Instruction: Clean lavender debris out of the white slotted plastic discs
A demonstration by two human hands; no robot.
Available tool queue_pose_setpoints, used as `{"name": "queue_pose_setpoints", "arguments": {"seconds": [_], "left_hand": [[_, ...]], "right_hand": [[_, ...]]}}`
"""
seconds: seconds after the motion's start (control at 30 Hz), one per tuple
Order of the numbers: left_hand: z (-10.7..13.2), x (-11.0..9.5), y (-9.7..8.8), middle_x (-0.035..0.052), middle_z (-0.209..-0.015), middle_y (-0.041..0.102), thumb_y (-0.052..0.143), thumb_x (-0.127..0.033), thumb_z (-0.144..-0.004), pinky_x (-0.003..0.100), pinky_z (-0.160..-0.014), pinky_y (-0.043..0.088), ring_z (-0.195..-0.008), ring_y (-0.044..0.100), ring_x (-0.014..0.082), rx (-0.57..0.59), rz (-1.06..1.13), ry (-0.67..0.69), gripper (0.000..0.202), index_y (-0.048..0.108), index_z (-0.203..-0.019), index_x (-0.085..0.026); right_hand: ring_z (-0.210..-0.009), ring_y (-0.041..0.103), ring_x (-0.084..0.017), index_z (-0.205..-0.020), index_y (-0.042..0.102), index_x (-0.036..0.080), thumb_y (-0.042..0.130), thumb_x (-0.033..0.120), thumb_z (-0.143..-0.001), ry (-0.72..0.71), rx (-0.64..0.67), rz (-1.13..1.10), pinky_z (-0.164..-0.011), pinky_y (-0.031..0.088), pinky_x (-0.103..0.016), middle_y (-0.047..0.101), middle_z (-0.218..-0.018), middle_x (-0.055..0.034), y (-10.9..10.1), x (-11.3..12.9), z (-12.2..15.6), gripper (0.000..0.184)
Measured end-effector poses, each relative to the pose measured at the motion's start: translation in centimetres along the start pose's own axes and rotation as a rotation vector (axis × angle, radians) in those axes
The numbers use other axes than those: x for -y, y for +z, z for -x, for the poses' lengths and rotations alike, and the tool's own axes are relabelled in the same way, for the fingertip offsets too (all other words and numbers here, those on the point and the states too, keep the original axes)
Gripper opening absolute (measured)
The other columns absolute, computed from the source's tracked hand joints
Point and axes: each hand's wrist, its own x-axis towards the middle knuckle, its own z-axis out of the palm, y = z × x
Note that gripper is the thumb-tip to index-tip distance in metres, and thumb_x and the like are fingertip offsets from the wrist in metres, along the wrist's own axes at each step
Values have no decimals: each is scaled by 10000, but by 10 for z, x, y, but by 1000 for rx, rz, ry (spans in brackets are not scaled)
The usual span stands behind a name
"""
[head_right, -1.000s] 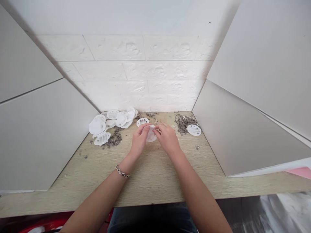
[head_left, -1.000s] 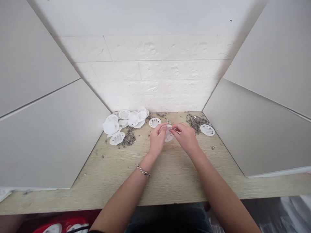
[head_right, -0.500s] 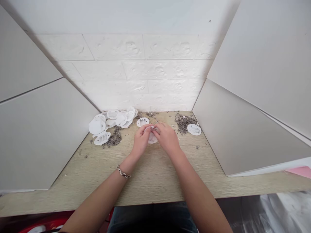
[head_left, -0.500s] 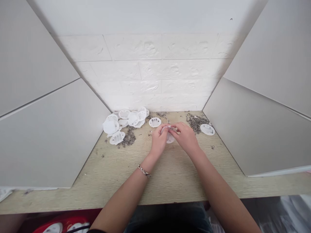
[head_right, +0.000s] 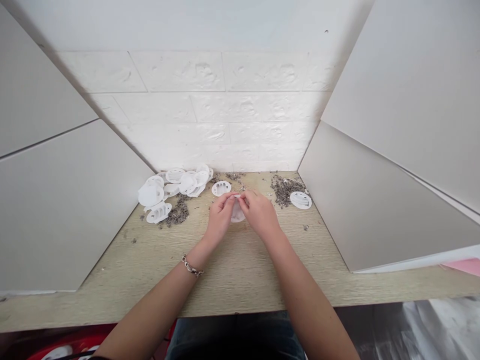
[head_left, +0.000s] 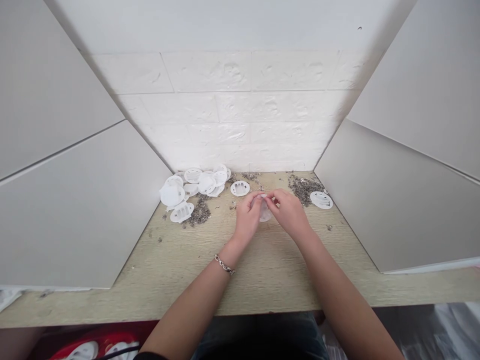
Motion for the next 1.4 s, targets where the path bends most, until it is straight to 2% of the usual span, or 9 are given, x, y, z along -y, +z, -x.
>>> {"name": "queue_pose_setpoints", "arguments": {"seconds": [0.23, 0.43, 0.53, 0.73, 0.93, 1.03, 1.17, 1.3, 1.4], "left_hand": [[3, 1, -2, 19, -905, 634, 418, -287, -796, 233, -802, 417, -867, 561, 120, 32, -143, 75, 244, 620, -887, -185], [-1, -1, -3, 23, -891, 636, 425, -281, -787, 218, -751, 432, -828, 567, 118, 36, -30, 14, 243, 621, -876, -167], [-3, -2, -2, 21, -880, 637, 434, -267, -777, 212, -737, 435, -814, 567, 115, 37, 21, 0, 233, 622, -866, -162], [-4, -4, -2, 21, -846, 635, 440, -235, -768, 210, -709, 443, -784, 567, 113, -39, 44, -81, 201, 615, -821, -151], [-5, -6, -3, 34, -874, 626, 433, -241, -773, 224, -758, 437, -826, 560, 117, -90, 71, -59, 209, 607, -836, -143], [-5, -6, -4, 39, -889, 623, 424, -256, -781, 225, -763, 435, -834, 557, 119, -79, 52, -23, 225, 603, -857, -143], [-1, -8, -5, 29, -915, 620, 422, -273, -796, 212, -779, 421, -860, 551, 113, -60, -44, 43, 234, 601, -903, -167], [3, -8, -5, 19, -910, 624, 414, -312, -810, 199, -757, 416, -855, 553, 109, -39, -131, 87, 249, 600, -914, -184], [4, -6, -5, 17, -902, 628, 409, -324, -815, 197, -738, 416, -840, 557, 110, -36, -173, 103, 256, 601, -921, -191]], "right_hand": [[-679, 531, -154, -793, 527, 157, 390, 217, -848, -39, 114, 151, -533, 322, -236, 578, -809, -57, -4, 3, 3, 160], [-615, 538, -103, -888, 548, 176, 504, 237, -789, 103, 76, -242, -583, 393, -209, 605, -779, -11, -1, -5, -4, 124], [-584, 535, -95, -882, 589, 190, 531, 226, -768, 132, 59, -306, -573, 404, -205, 617, -757, -1, 2, -8, -6, 133], [-749, 567, -125, -811, 625, 195, 471, 238, -818, -60, -81, -121, -674, 423, -229, 632, -816, -17, 10, -7, -1, 159], [-865, 569, -128, -959, 624, 223, 444, 299, -834, -198, -76, -7, -734, 444, -235, 614, -972, -27, 6, -7, 3, 232], [-901, 564, -127, -984, 620, 212, 412, 272, -847, -214, -106, -11, -769, 450, -241, 606, -1006, -35, 6, -5, 3, 256], [-887, 573, -121, -901, 638, 188, 400, 249, -847, -188, -203, -45, -788, 454, -238, 624, -956, -41, 8, -2, 4, 252], [-816, 585, -121, -812, 626, 181, 421, 214, -824, -167, -246, -65, -737, 457, -229, 640, -859, -33, 7, 1, 3, 208], [-737, 578, -119, -778, 599, 177, 439, 202, -809, -130, -208, -80, -656, 441, -219, 633, -810, -27, 5, 0, 3, 165]]}}
